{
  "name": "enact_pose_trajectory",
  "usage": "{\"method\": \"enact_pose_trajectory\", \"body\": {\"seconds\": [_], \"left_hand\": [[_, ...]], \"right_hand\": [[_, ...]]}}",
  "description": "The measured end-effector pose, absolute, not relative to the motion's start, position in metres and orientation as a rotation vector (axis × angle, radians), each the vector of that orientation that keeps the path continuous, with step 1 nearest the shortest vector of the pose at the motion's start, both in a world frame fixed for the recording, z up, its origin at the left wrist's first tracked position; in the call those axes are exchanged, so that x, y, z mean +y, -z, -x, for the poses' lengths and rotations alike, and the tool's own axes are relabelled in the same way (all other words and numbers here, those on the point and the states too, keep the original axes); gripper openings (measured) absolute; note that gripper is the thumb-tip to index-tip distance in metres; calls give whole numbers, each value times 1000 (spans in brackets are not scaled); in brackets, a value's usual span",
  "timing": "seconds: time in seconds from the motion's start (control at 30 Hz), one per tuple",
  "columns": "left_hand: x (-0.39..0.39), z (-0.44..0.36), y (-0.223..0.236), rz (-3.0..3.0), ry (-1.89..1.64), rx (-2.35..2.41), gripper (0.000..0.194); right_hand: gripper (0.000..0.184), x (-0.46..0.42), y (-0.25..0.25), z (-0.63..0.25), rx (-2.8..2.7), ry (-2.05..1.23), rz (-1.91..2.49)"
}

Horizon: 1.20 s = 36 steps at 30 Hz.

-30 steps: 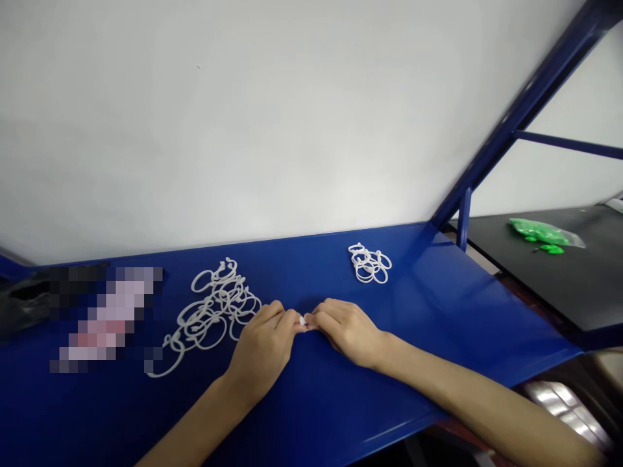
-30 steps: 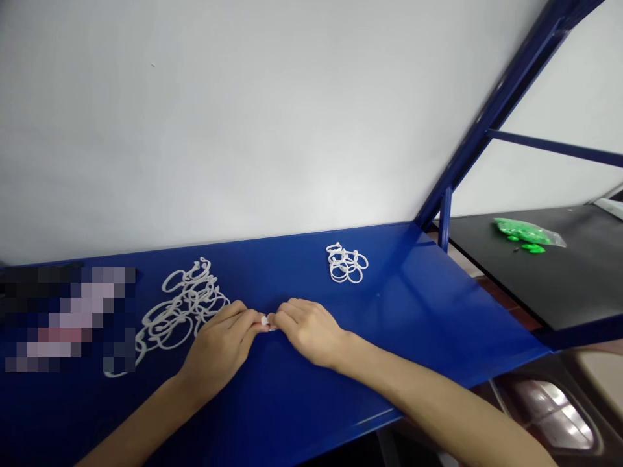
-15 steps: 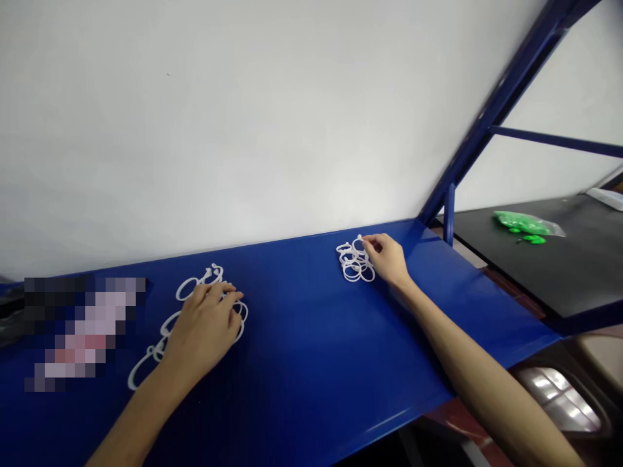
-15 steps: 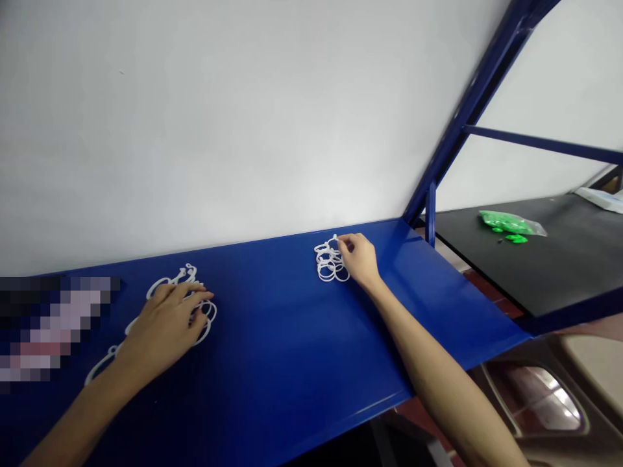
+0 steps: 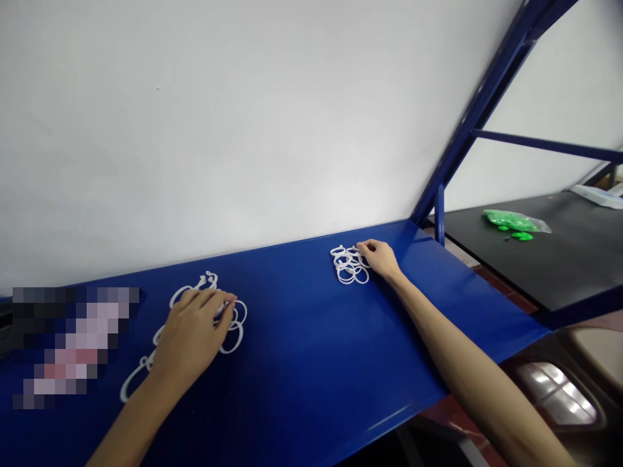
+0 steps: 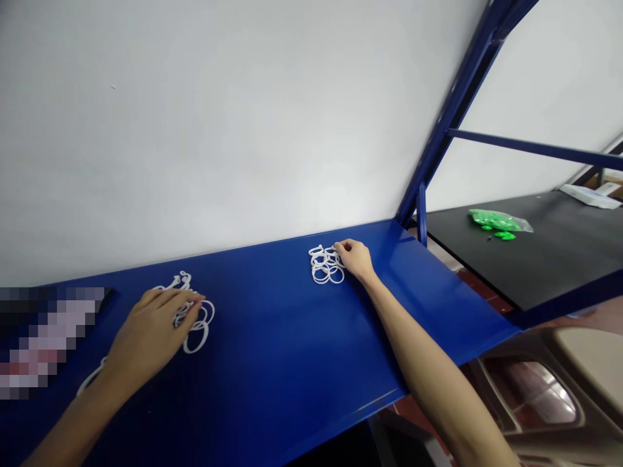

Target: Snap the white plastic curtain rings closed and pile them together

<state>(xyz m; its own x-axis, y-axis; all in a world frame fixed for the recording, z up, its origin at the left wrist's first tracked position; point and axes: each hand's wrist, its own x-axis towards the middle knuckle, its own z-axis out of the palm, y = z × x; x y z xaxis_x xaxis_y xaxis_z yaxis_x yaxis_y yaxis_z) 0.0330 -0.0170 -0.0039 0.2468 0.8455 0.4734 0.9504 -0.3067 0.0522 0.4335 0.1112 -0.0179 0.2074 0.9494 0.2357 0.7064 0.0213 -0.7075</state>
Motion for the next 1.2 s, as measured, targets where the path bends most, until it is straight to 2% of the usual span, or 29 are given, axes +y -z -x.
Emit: {"method": "enact_pose_trajectory", "body": {"seconds": [0.23, 0.37, 0.47, 0.57, 0.6, 0.73, 0.9, 0.97, 1.03, 1.2], "left_hand": [[-27, -46, -6, 2129, 836, -1598, 29], [-33, -57, -12, 2175, 977, -1508, 24], [-38, -69, -11, 2330, 1067, -1438, 22], [-43, -84, -4, 2480, 1167, -1461, 19], [-44, -89, -1, 2520, 1204, -1486, 19], [-47, -104, 9, 2598, 1295, -1644, 21], [-48, -108, 14, 2624, 1081, -1788, 51], [-47, -107, 16, 2681, 931, -1750, 41], [-45, -107, 17, 2737, 845, -1696, 19], [-40, -101, 12, 2791, 793, -1679, 23]], "right_hand": [[26, 102, 3, -426, -1565, -144, 1614], [19, 70, -12, -396, -1717, -59, 1346], [20, 33, -18, -360, -1985, -295, 994], [38, 1, -15, -326, -2184, -706, 774], [39, -6, -13, -318, -2220, -789, 740], [14, -14, -1, -305, -2155, -995, 761], [20, -4, 2, -311, -2001, -901, 775], [21, -1, 0, -314, -1993, -807, 736], [22, 2, 0, -317, -2031, -713, 679], [28, 9, 6, -325, -2210, -524, 634]]}}
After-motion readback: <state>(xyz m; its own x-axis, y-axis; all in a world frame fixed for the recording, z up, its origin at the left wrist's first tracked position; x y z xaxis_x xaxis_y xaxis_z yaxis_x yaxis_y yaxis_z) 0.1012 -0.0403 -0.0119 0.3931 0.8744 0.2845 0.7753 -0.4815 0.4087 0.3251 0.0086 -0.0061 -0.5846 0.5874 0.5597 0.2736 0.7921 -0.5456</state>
